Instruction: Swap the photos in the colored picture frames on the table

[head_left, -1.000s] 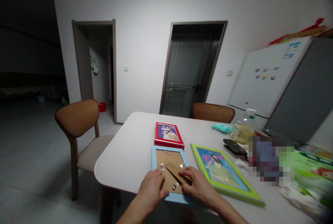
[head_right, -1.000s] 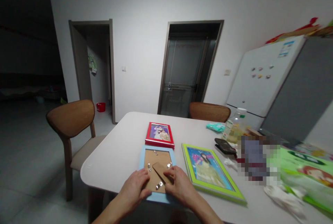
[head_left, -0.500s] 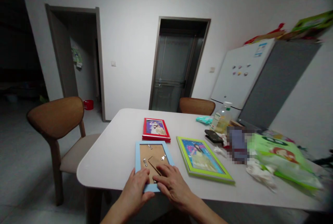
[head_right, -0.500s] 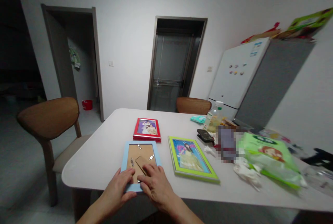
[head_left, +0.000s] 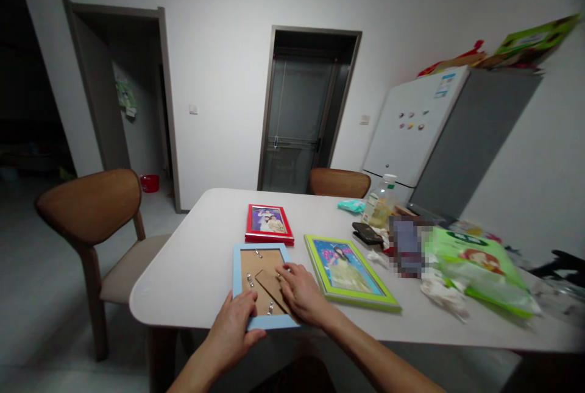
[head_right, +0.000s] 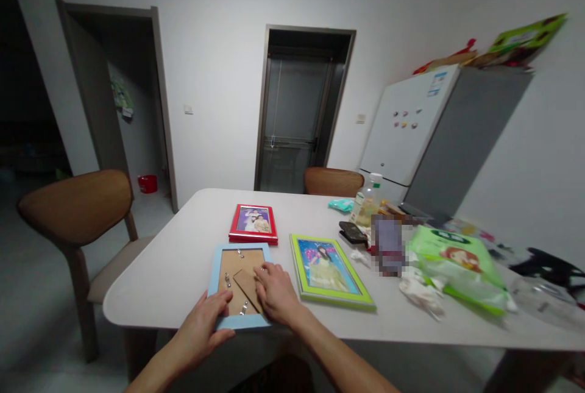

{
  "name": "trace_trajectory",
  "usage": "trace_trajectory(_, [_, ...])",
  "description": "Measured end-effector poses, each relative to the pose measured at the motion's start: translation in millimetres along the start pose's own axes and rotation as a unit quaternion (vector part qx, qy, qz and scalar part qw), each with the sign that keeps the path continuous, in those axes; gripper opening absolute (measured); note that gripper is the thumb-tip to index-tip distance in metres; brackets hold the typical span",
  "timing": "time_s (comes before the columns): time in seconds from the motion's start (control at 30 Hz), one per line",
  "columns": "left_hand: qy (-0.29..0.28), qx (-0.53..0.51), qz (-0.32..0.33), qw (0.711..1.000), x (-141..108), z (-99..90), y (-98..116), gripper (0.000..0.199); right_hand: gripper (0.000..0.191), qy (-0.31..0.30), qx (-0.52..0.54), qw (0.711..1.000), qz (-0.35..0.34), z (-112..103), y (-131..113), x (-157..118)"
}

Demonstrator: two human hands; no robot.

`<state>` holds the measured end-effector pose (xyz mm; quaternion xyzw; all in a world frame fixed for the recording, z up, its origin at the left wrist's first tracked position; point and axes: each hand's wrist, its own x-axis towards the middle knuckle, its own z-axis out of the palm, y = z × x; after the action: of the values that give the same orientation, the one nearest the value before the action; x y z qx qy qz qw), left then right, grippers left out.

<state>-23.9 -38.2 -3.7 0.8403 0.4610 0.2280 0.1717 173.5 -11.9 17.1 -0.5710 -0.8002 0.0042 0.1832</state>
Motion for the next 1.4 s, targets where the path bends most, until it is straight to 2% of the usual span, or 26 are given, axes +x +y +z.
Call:
trace_trajectory(0.07, [-0.005, 0.002, 0.001, 1.000, -0.7, -2.1, 2.2, 0.044, 0.027, -0.003, -0.018, 1.000, 0.017, 3.6, 7.8, 11.4])
trace_trajectory(0.17, [-0.011, 0.002, -0.001, 1.000, -2.2, -5.3, 5.9, 0.031, 0.025, -0.010, -0.016, 1.000, 0.009, 6.0, 13.3, 18.5])
trace_trajectory(0.37, [-0.005, -0.003, -0.013, 1.000, -5.6, -6.3, 8.1, 0.045, 0.030, -0.004, -0.017, 1.000, 0.002, 5.8, 12.2, 11.7])
trace_trajectory(0.53, [-0.004, -0.006, -0.015, 1.000, -5.8, -4.3, 7.0, 0.049, 0.028, 0.009, -0.010, 1.000, -0.001, 10.4, -4.3, 16.2])
trace_trajectory(0.77, [-0.018, -0.010, -0.007, 1.000, -8.1, -8.2, 4.3, 0.052, 0.025, -0.033, 0.042, 0.997, -0.057, 23.3, -41.0, 33.0])
trace_trajectory(0.93, [-0.014, -0.017, -0.002, 1.000, -9.8, -11.7, 4.6, 0.037, 0.026, -0.030, 0.048, 0.995, -0.077, 25.0, -44.1, 31.4])
trace_trajectory(1.13, [-0.008, -0.026, -0.004, 1.000, -9.9, -10.7, 4.5, 0.034, 0.025, -0.042, 0.061, 0.989, -0.126, 26.5, -42.0, 30.9])
trace_trajectory(1.27, [-0.003, -0.029, -0.003, 1.000, -9.7, -11.7, 5.1, 0.036, 0.026, -0.055, 0.082, 0.987, -0.125, 26.8, -43.0, 31.2])
trace_trajectory(1.4, [0.002, -0.032, 0.000, 0.999, -10.7, -12.8, 7.2, 0.042, 0.028, -0.022, 0.105, 0.993, -0.040, 28.1, -34.8, 43.7])
